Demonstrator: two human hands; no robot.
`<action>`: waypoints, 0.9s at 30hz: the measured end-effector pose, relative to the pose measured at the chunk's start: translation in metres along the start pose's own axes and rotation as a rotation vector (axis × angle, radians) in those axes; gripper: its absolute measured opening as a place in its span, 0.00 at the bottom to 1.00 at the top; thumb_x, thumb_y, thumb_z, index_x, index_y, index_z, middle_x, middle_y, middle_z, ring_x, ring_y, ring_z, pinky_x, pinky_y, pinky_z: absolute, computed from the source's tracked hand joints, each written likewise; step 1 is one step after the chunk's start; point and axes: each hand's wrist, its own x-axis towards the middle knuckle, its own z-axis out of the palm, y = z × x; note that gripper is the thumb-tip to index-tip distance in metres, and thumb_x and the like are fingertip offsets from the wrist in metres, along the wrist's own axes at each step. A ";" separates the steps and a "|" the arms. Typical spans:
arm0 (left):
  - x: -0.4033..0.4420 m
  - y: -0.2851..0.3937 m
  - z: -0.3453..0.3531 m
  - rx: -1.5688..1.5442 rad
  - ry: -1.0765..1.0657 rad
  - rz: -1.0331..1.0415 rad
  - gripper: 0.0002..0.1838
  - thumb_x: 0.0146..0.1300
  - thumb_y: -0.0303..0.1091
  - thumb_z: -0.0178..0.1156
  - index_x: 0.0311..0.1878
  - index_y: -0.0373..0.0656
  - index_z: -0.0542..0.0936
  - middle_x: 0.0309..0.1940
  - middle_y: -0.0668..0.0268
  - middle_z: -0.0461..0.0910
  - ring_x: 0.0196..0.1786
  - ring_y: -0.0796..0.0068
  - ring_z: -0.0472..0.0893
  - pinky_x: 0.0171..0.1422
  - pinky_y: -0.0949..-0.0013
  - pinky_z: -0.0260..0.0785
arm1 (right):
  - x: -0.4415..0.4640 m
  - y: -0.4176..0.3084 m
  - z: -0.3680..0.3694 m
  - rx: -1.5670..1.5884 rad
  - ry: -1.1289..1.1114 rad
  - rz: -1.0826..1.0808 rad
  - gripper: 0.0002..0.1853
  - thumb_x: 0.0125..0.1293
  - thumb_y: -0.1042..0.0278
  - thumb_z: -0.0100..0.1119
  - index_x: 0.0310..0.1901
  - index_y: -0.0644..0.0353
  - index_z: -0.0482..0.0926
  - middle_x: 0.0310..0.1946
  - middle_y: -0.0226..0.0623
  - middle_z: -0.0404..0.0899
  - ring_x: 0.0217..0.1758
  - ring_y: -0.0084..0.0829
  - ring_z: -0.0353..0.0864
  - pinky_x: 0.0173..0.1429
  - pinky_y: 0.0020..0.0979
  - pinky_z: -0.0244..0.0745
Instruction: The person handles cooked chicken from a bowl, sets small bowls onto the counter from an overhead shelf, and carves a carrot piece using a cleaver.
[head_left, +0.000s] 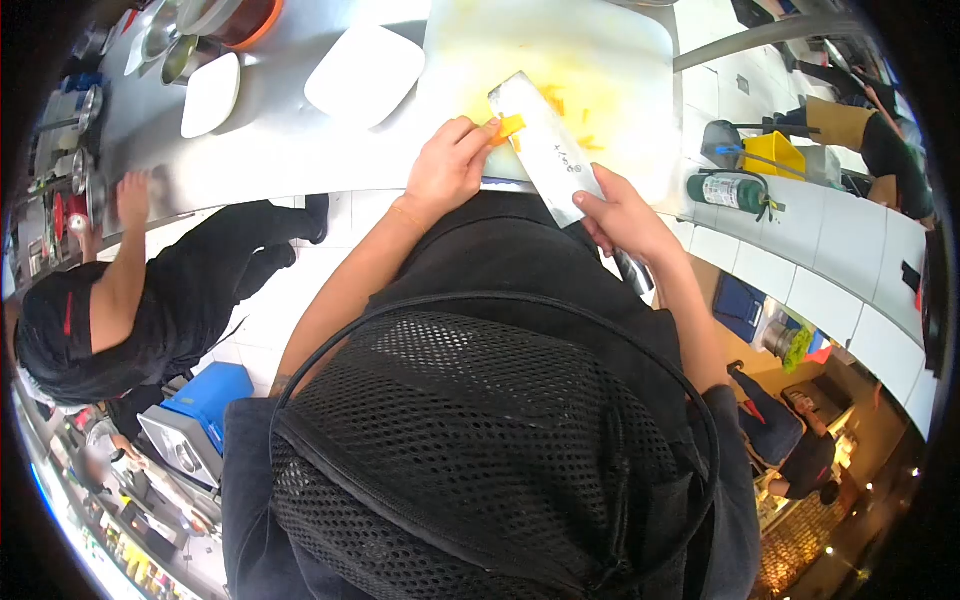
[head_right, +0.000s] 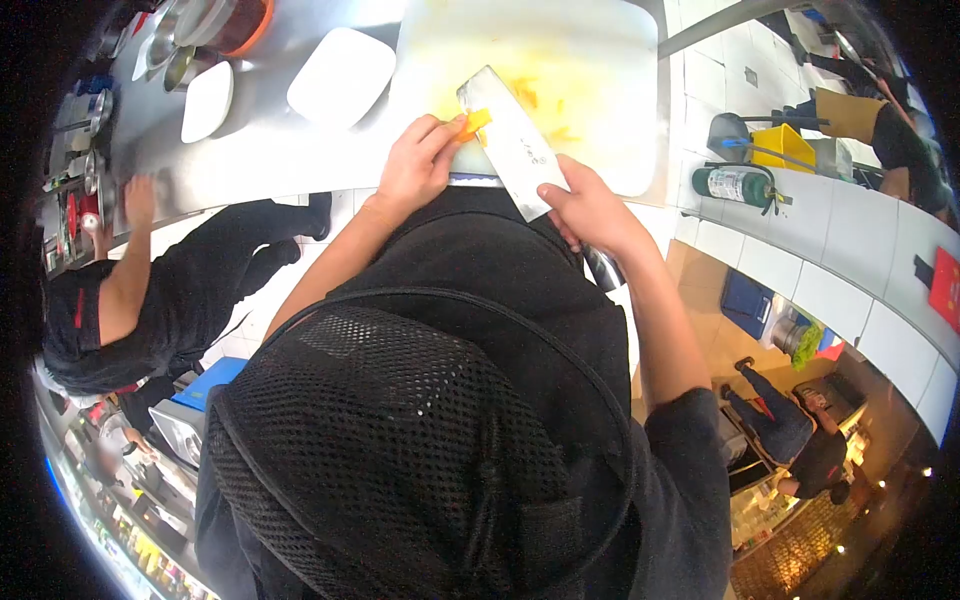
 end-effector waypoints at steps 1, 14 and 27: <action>0.000 0.001 -0.002 -0.004 0.001 -0.011 0.18 0.66 0.26 0.64 0.59 0.42 0.84 0.36 0.59 0.76 0.42 0.56 0.79 0.47 0.57 0.75 | 0.003 0.001 0.000 0.025 -0.015 0.005 0.18 0.79 0.69 0.53 0.65 0.63 0.71 0.22 0.27 0.70 0.15 0.19 0.65 0.18 0.26 0.65; -0.001 -0.001 -0.001 0.017 0.001 0.005 0.17 0.65 0.25 0.65 0.58 0.42 0.84 0.36 0.60 0.76 0.42 0.55 0.79 0.46 0.56 0.75 | -0.020 -0.011 0.006 -0.163 0.093 -0.072 0.12 0.77 0.69 0.53 0.56 0.66 0.71 0.23 0.37 0.73 0.17 0.27 0.73 0.24 0.36 0.71; 0.001 0.001 -0.003 0.030 0.000 0.005 0.18 0.66 0.25 0.64 0.59 0.43 0.84 0.35 0.60 0.74 0.41 0.56 0.78 0.46 0.57 0.75 | -0.022 -0.013 0.009 -0.477 0.144 -0.135 0.12 0.76 0.69 0.53 0.51 0.70 0.69 0.34 0.63 0.82 0.38 0.62 0.84 0.45 0.51 0.79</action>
